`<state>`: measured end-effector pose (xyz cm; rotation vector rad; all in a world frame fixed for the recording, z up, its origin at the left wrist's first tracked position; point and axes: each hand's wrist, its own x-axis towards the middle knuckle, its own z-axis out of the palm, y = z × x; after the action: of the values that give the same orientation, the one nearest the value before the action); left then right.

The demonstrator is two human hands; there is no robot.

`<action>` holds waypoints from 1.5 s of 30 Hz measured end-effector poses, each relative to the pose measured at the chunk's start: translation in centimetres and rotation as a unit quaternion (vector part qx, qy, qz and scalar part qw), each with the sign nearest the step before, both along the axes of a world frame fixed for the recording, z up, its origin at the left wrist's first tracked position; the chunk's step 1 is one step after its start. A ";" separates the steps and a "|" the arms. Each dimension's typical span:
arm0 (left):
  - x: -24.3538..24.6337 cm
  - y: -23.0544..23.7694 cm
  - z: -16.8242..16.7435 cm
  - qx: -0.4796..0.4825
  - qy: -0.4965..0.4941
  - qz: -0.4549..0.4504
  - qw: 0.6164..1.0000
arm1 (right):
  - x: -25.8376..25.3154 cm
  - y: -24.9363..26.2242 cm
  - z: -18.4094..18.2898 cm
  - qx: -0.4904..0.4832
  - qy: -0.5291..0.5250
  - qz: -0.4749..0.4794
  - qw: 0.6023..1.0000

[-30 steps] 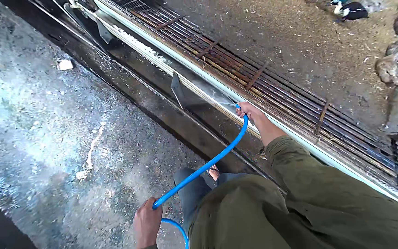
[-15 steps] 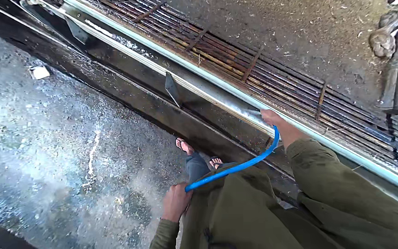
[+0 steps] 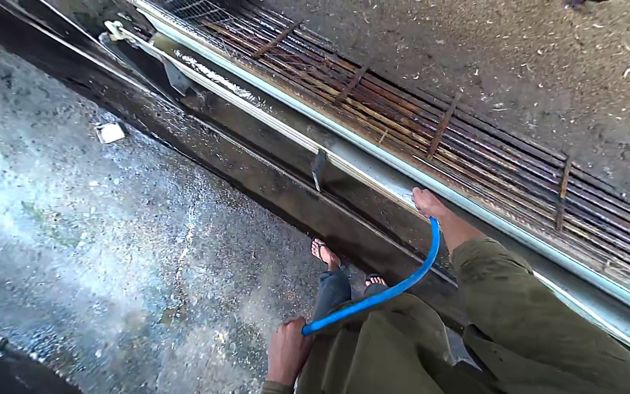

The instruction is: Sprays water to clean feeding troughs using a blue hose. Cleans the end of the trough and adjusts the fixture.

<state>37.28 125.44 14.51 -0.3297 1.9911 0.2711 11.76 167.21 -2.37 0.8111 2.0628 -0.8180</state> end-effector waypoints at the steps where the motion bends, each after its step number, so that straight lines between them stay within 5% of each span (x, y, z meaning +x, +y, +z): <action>1: -0.5 -0.8 -0.2 0.005 -0.003 0.001 1.000 | -0.6 -0.7 0.1 -0.007 0.006 -0.036 0.999; 6: -3.4 -4.9 -1.6 0.006 -0.006 0.012 1.000 | -3.6 -3.8 -0.1 -0.031 0.040 -0.182 0.982; 12: -7.0 -8.7 -1.9 0.021 -0.001 -0.003 1.000 | -6.8 -8.5 0.3 -0.049 0.007 -0.073 0.996; 18: -9.2 -12.3 -2.5 0.017 0.026 0.005 1.000 | -10.1 -11.0 0.0 -0.066 0.062 -0.177 0.980; 25: -10.7 -15.0 -2.3 0.008 0.027 0.019 0.999 | -12.6 -15.8 0.1 -0.076 0.032 -0.070 0.994; 32: -11.4 -18.9 -2.4 -0.003 0.054 0.069 0.996 | -16.6 -20.0 0.0 -0.102 0.060 -0.157 0.981; 40: -15.9 -24.6 -4.0 0.008 0.043 0.104 0.994 | -22.3 -27.2 -0.4 -0.082 0.026 -0.060 0.995; 45: -19.8 -30.3 -4.8 0.014 0.037 0.110 0.993 | -25.9 -31.6 0.0 -0.094 0.053 -0.151 0.983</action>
<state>17.49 95.13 9.71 -0.5304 2.0224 0.4558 -14.19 135.62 -2.37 1.0076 1.9421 -1.2269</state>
